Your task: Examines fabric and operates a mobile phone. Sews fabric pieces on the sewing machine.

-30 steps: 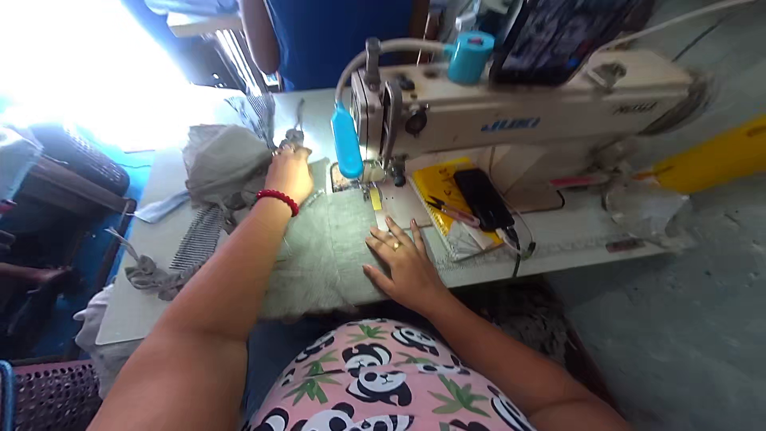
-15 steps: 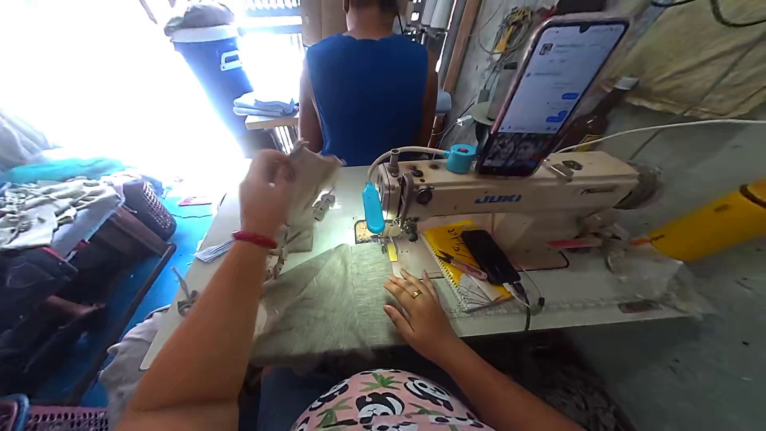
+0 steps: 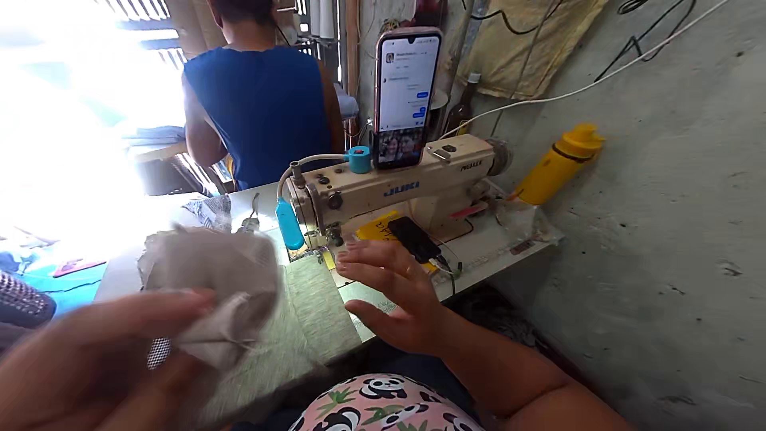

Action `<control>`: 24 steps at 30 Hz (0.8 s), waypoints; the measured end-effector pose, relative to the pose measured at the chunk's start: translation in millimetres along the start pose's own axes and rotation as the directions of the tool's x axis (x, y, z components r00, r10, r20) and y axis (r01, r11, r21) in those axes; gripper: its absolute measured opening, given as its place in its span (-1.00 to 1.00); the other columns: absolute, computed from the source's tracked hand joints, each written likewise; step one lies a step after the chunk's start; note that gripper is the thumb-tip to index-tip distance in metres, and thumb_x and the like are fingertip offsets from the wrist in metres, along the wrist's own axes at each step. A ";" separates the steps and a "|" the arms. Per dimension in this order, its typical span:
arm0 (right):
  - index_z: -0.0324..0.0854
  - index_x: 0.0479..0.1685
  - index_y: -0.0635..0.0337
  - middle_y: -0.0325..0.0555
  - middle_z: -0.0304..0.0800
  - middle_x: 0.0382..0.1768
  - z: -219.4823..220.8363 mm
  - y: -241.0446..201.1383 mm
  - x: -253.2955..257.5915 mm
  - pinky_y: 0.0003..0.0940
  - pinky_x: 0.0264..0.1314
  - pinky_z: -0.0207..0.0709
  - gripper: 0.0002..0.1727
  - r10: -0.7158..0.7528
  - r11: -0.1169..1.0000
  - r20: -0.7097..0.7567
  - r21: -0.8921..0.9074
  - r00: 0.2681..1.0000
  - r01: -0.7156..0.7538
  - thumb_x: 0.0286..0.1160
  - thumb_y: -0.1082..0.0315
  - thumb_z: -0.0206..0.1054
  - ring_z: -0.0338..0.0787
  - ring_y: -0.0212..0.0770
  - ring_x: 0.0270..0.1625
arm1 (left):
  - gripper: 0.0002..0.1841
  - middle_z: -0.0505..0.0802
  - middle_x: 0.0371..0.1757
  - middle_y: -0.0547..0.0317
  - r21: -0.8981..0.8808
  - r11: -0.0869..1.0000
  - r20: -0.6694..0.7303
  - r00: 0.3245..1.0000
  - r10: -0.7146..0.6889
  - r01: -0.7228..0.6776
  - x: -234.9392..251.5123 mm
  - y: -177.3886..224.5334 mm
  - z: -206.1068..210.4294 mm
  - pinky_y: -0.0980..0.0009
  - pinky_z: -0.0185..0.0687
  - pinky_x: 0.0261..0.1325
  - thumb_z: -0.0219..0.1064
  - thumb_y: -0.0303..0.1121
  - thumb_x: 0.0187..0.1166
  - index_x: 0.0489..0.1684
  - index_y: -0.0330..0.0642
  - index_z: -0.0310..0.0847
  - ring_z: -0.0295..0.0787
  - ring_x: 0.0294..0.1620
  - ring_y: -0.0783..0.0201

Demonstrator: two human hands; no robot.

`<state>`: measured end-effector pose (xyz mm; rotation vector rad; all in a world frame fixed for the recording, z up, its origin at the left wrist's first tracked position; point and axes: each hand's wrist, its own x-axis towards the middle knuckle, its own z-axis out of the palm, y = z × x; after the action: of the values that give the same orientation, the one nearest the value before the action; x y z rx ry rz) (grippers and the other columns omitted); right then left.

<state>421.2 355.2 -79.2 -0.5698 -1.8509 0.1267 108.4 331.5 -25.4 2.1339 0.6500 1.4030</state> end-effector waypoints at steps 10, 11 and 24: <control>0.59 0.35 0.43 0.21 0.70 0.29 -73.5 84.1 45.0 -0.19 0.42 0.63 -0.58 0.205 0.936 -0.332 -0.208 0.921 -0.283 0.65 0.33 0.26 0.72 -0.08 0.36 | -0.85 0.86 -0.25 0.45 -0.263 0.797 -0.217 0.772 -0.598 0.543 -44.2 -71.8 93.5 0.54 0.80 -0.10 0.38 -0.41 0.51 -0.03 -0.09 0.69 0.82 -0.24 0.53; 0.54 0.40 0.44 0.23 0.67 0.33 -78.0 97.6 47.9 -0.21 0.40 0.63 -0.55 0.245 0.935 -0.380 -0.151 0.892 -0.321 0.62 0.35 0.27 0.72 -0.08 0.37 | -0.84 0.84 -0.28 0.41 -0.212 0.766 -0.233 0.729 -0.643 0.607 -53.0 -84.4 98.2 0.56 0.77 -0.13 0.36 -0.44 0.52 -0.02 -0.17 0.66 0.79 -0.27 0.55; 0.34 0.66 0.30 0.10 0.75 0.23 -98.2 158.4 49.2 -0.30 0.29 0.70 -0.24 0.528 0.849 -0.143 0.090 0.837 -0.520 0.39 0.39 0.51 0.79 -0.17 0.23 | -0.74 0.78 -0.26 0.44 0.075 0.806 -0.319 0.779 -0.539 0.588 -92.3 -124.1 113.0 0.79 0.60 -0.18 0.40 -0.35 0.48 0.04 -0.28 0.66 0.66 -0.32 0.77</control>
<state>549.8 497.3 -58.5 -1.0176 -1.4870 0.4759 166.1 351.0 -207.0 1.6350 1.4390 1.3363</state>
